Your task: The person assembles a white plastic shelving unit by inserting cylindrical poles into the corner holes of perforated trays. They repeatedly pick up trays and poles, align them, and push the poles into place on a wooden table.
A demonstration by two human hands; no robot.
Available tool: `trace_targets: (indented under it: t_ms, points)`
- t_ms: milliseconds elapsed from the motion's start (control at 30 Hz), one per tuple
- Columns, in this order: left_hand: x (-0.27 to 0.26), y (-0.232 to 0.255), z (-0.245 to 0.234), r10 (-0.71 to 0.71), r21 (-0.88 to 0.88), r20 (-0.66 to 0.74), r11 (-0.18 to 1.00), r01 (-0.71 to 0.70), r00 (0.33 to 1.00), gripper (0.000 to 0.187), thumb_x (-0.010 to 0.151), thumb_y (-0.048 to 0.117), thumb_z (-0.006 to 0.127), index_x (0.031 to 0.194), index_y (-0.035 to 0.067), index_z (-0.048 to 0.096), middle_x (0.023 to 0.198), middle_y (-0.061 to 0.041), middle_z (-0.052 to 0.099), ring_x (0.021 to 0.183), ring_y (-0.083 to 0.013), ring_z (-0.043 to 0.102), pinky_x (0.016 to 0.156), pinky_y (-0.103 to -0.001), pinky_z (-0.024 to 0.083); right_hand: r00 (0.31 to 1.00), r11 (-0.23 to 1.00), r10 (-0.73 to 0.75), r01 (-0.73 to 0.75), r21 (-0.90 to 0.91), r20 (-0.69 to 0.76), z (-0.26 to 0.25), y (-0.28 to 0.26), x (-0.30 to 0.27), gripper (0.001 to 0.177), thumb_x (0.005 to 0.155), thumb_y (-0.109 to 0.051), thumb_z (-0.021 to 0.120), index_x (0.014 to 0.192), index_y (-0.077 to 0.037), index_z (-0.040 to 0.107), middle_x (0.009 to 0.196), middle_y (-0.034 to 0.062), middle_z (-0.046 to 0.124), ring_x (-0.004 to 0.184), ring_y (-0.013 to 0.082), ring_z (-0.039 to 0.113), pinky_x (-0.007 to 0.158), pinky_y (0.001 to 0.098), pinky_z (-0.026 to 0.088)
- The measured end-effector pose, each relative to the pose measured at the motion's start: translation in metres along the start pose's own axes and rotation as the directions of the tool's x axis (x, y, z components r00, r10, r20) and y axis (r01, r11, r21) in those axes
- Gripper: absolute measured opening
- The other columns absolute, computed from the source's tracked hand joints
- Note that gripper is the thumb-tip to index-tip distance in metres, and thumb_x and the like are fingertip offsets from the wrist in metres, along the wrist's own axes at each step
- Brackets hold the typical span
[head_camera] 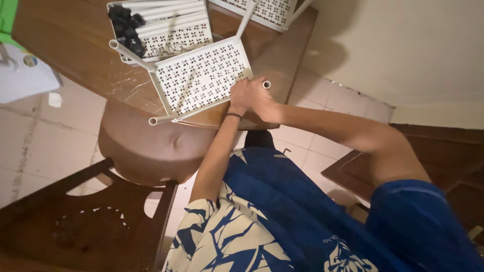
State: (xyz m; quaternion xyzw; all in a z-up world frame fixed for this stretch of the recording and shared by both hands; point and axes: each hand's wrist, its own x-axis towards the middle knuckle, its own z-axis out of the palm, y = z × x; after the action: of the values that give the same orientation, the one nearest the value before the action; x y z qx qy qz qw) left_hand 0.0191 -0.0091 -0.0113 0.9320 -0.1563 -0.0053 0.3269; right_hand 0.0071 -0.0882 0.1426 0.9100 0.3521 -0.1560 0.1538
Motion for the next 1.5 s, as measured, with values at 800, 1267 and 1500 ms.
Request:
trace_targets:
  t_ms: [800,1267,1500]
  points:
    - [0.013,-0.013,0.046,-0.183,-0.088,0.058,0.978,0.187,0.981,0.020,0.088,0.028,0.065,0.082,0.012,0.076,0.083,-0.014,0.076,0.083,-0.0342,0.074,0.072,-0.047,0.058,0.983,0.979,0.074,-0.039,-0.198,0.171,0.061,0.025,0.032,0.011,0.079,-0.014,0.073,0.086,-0.019,0.079,0.082,0.0030,0.076,0.079,0.0208,0.075,0.059,0.0360,0.052]
    - [-0.035,-0.024,0.007,-0.070,-0.073,-0.066,0.995,0.065,0.995,0.020,0.082,0.007,0.066,0.099,0.008,0.077,0.102,-0.017,0.072,0.100,-0.0368,0.069,0.087,-0.048,0.055,0.998,0.954,-0.010,0.028,-0.297,0.064,-0.029,0.025,-0.021,0.013,0.088,-0.018,0.068,0.081,-0.021,0.078,0.073,0.0014,0.073,0.070,0.0201,0.071,0.059,0.0441,0.044]
    - [-0.086,-0.066,-0.032,-0.049,-0.200,-0.151,0.980,0.018,0.987,0.018,0.092,0.019,0.070,0.103,0.007,0.077,0.109,-0.015,0.070,0.107,-0.0369,0.064,0.092,-0.047,0.053,1.000,0.845,-0.015,0.012,-0.535,0.000,0.006,0.015,-0.014,0.011,0.075,-0.020,0.070,0.081,-0.016,0.078,0.076,0.0022,0.072,0.077,0.0214,0.067,0.053,0.0384,0.045]
